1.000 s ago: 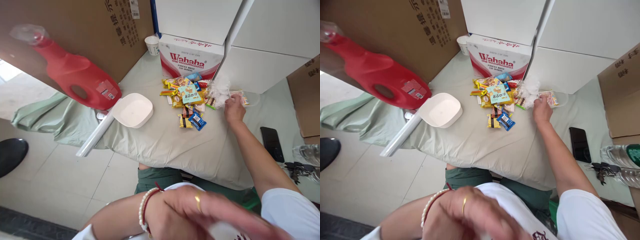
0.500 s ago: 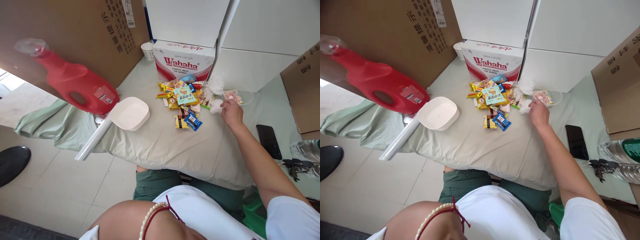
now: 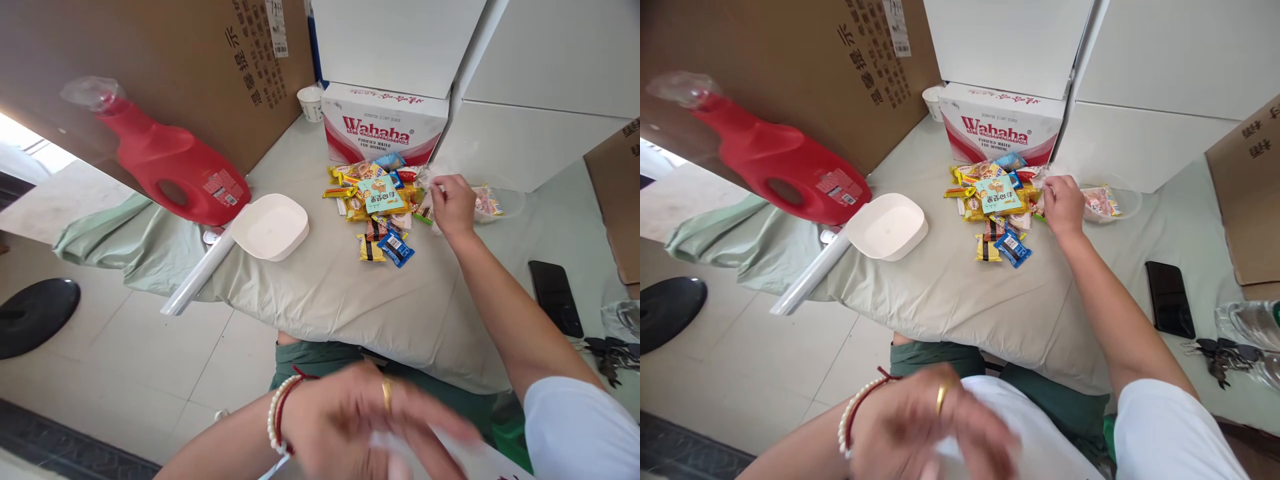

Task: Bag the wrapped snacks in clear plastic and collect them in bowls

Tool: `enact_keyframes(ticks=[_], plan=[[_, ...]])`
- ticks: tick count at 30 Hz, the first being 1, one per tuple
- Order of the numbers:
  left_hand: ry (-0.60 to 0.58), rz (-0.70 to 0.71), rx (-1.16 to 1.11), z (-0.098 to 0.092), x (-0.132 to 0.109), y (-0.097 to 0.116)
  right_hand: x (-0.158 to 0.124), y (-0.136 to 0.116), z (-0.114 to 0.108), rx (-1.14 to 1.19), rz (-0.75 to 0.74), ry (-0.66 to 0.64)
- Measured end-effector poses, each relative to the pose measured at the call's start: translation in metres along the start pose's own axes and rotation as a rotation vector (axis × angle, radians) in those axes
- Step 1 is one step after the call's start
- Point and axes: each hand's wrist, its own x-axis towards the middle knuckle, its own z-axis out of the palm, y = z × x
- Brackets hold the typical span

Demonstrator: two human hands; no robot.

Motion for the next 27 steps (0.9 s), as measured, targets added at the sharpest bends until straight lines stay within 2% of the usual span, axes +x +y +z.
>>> enact_keyframes(ticks=[3, 4, 6, 8, 10, 13, 16, 19, 21, 24, 27], plan=[[0.637, -0.047, -0.148, -0.028, 0.016, -0.013, -0.055, -0.016, -0.022, 0.524, 0.264, 0.133], [0.756, -0.051, -0.197, -0.037, 0.024, -0.021, -0.077, -0.023, -0.027, 0.692, 0.366, 0.129], [0.881, -0.018, -0.269, -0.050, 0.039, -0.037, -0.124, -0.037, -0.033, 0.930, 0.553, 0.127], [0.890, -0.006, -0.320, -0.054, 0.053, -0.048, -0.165, -0.052, -0.033, 1.039, 0.695, 0.166], [0.829, -0.021, -0.345, -0.050, 0.068, -0.052, -0.198, -0.067, -0.029, 1.078, 0.778, 0.177], [0.681, 0.009, -0.360, -0.041, 0.091, -0.053, -0.227, -0.085, -0.023, 1.132, 0.802, 0.050], [0.651, 0.081, -0.387, -0.040, 0.104, -0.057, -0.236, -0.092, -0.022, 1.169, 0.813, -0.027], [0.745, 0.080, -0.387, -0.049, 0.100, -0.066, -0.236, -0.086, -0.028, 1.201, 0.855, 0.000], [0.795, 0.073, -0.386, -0.057, 0.092, -0.071, -0.235, -0.078, -0.034, 1.228, 0.858, -0.031], [0.829, 0.105, -0.335, -0.065, 0.080, -0.076, -0.234, -0.062, -0.044, 1.178, 0.840, -0.194], [0.836, 0.192, -0.083, -0.068, 0.073, -0.077, -0.227, -0.047, -0.051, 1.022, 0.847, -0.317]])
